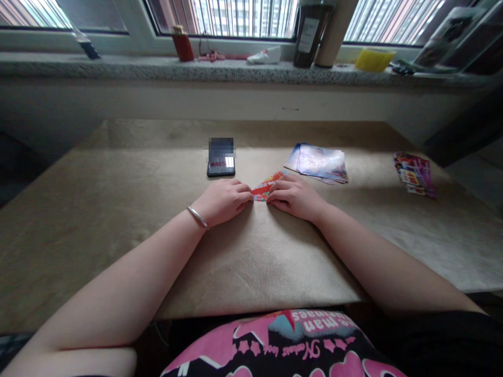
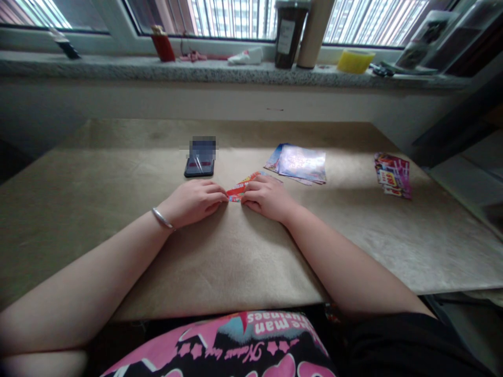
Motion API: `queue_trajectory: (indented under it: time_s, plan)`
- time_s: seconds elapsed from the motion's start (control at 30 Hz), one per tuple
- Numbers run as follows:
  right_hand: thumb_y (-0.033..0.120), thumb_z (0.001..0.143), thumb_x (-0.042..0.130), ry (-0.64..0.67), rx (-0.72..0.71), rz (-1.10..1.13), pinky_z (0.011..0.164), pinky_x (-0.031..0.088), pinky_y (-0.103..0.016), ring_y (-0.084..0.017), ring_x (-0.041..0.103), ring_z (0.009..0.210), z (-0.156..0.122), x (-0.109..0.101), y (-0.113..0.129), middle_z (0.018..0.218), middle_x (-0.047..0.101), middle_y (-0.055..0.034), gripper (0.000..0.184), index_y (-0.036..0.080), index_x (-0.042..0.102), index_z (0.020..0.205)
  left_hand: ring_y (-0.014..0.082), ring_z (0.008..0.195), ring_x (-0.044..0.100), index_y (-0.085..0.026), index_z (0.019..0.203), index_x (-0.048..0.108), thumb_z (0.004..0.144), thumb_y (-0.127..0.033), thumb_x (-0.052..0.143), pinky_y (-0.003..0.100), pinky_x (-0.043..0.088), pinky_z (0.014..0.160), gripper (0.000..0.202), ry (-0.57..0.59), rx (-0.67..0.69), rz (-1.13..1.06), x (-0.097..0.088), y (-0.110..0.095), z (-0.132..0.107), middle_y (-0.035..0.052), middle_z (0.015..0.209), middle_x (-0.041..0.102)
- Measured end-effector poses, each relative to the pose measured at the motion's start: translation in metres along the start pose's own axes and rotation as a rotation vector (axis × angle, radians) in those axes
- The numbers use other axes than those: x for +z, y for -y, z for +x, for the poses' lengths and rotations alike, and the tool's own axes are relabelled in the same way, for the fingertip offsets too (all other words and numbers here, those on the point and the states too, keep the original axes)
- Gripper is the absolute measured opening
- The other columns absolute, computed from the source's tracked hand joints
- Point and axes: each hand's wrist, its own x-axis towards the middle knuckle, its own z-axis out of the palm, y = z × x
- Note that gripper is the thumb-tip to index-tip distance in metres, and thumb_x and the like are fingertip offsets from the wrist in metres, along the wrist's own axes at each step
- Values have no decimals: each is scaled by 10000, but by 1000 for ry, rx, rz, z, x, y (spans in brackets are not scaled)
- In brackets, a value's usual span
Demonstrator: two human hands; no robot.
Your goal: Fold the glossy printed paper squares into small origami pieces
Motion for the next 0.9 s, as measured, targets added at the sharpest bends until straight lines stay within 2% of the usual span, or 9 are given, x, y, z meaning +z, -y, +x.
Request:
queue_trajectory:
  time_s: [0.4, 0.63, 0.9]
  plan:
    - [236, 901, 472, 29, -27, -71, 790, 407, -348, -202, 530, 861, 6, -4, 4, 941, 683, -57, 234, 230, 705, 896, 174, 828, 604, -179, 958, 671, 875, -184, 487, 287, 492, 725, 202, -15, -1, 1, 3, 2, -1, 49, 974, 679]
    - [215, 877, 503, 53, -12, -35, 757, 416, -335, -193, 544, 835, 4, -8, 2, 864, 687, -48, 209, 216, 706, 827, 171, 834, 601, -178, 964, 675, 875, -183, 484, 283, 489, 730, 211, 0, -4, -4, 2, 1, 0, 52, 974, 680]
    - [216, 873, 513, 46, -13, -1, 753, 426, -322, -183, 559, 824, 3, -9, 1, 880, 694, -42, 199, 214, 703, 814, 171, 840, 600, -178, 968, 671, 875, -185, 483, 277, 490, 727, 211, 3, -15, -3, 3, 1, -1, 50, 966, 678]
